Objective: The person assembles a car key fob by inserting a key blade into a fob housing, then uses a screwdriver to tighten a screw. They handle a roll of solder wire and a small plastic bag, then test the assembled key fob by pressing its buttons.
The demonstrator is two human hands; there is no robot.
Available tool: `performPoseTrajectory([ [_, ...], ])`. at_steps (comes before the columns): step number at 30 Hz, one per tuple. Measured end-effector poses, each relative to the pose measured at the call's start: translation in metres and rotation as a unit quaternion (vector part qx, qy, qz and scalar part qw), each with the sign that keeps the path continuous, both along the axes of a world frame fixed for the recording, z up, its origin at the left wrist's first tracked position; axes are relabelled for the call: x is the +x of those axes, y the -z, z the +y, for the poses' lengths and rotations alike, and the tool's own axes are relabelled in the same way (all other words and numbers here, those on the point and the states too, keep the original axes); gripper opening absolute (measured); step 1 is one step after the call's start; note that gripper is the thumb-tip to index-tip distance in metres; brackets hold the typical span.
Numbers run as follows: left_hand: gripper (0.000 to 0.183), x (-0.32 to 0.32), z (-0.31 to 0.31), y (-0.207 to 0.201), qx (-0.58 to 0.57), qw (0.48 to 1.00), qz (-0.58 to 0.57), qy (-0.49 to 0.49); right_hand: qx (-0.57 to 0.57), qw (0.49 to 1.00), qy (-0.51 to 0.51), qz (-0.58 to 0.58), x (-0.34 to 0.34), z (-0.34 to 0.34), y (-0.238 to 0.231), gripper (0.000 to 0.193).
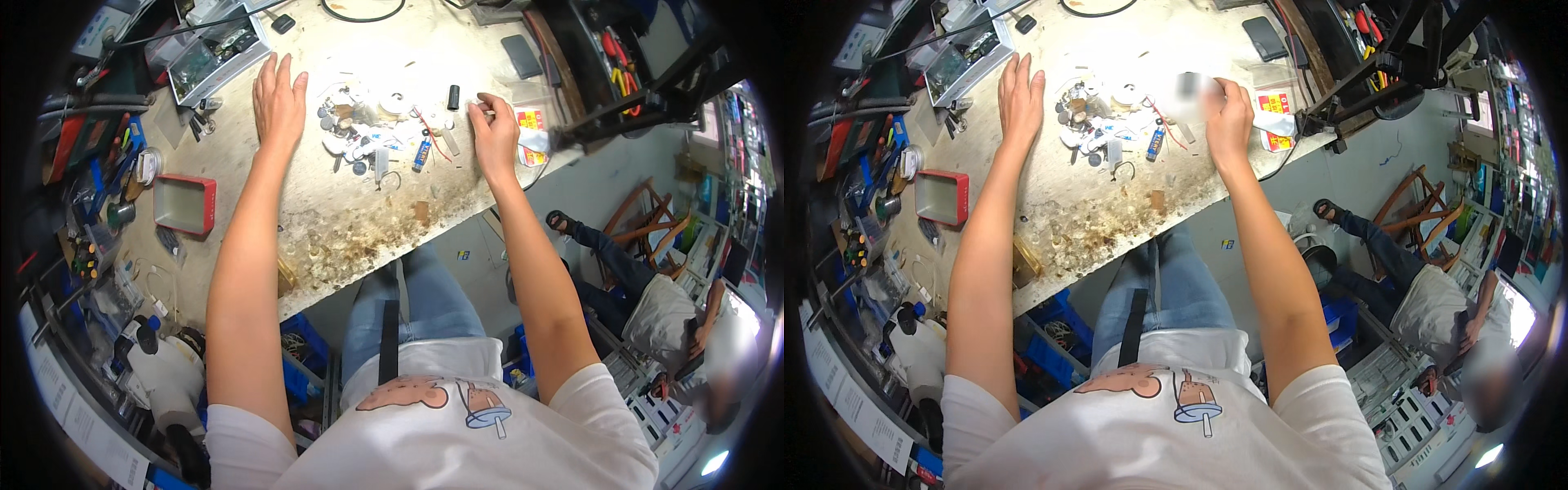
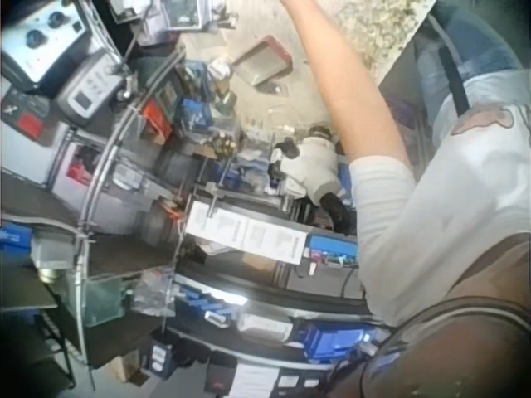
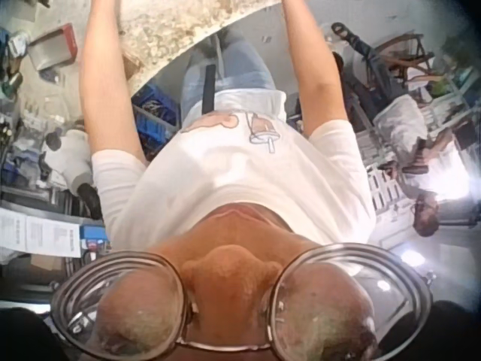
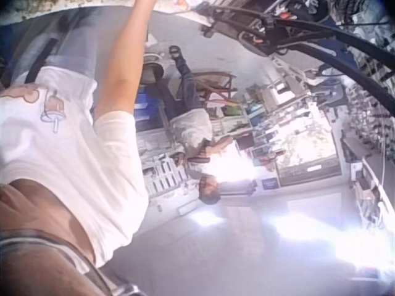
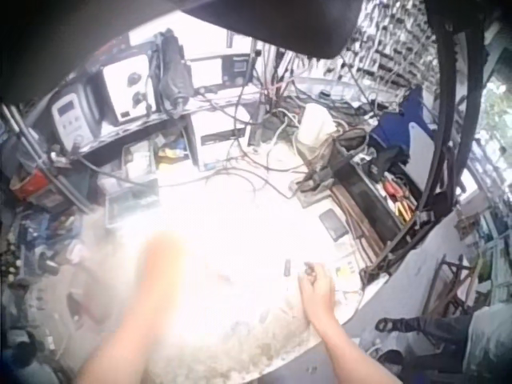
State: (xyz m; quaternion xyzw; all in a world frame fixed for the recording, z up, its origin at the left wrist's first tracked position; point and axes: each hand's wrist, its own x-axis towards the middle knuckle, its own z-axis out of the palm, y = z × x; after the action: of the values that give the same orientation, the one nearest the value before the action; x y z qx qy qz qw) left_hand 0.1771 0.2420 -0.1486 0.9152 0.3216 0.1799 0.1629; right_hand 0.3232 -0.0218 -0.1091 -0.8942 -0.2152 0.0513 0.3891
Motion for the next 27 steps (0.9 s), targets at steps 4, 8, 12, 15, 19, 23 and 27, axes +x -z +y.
performPoseTrajectory([
  [4,0.048,0.012,0.002,0.009,0.007,1.000,-0.022,0.015,-0.108,0.992,-0.030,-0.058,0.006,0.027,-0.001,0.027],
  [8,0.052,0.019,-0.037,-0.007,-0.152,0.982,-0.024,0.107,-0.134,0.985,-0.099,-0.050,-0.007,0.039,-0.006,0.015],
  [12,0.059,0.011,-0.088,-0.029,-0.206,0.968,0.025,0.141,-0.052,0.991,-0.126,0.004,-0.018,0.013,-0.009,0.019],
  [15,0.061,0.003,-0.103,-0.028,-0.191,0.966,-0.029,0.171,0.007,0.997,-0.033,0.067,-0.021,-0.009,-0.013,0.024],
  [19,0.060,-0.012,-0.111,-0.024,-0.117,0.988,-0.099,0.024,0.053,0.991,0.097,0.069,-0.009,-0.042,-0.009,0.025],
  [23,0.061,-0.014,-0.125,-0.002,-0.109,0.993,-0.041,0.012,-0.081,0.996,0.010,0.031,-0.014,-0.039,0.001,0.025],
  [27,0.058,0.000,-0.142,-0.012,-0.116,0.987,-0.110,0.030,-0.003,0.999,0.003,0.034,-0.009,-0.024,-0.018,0.026],
])
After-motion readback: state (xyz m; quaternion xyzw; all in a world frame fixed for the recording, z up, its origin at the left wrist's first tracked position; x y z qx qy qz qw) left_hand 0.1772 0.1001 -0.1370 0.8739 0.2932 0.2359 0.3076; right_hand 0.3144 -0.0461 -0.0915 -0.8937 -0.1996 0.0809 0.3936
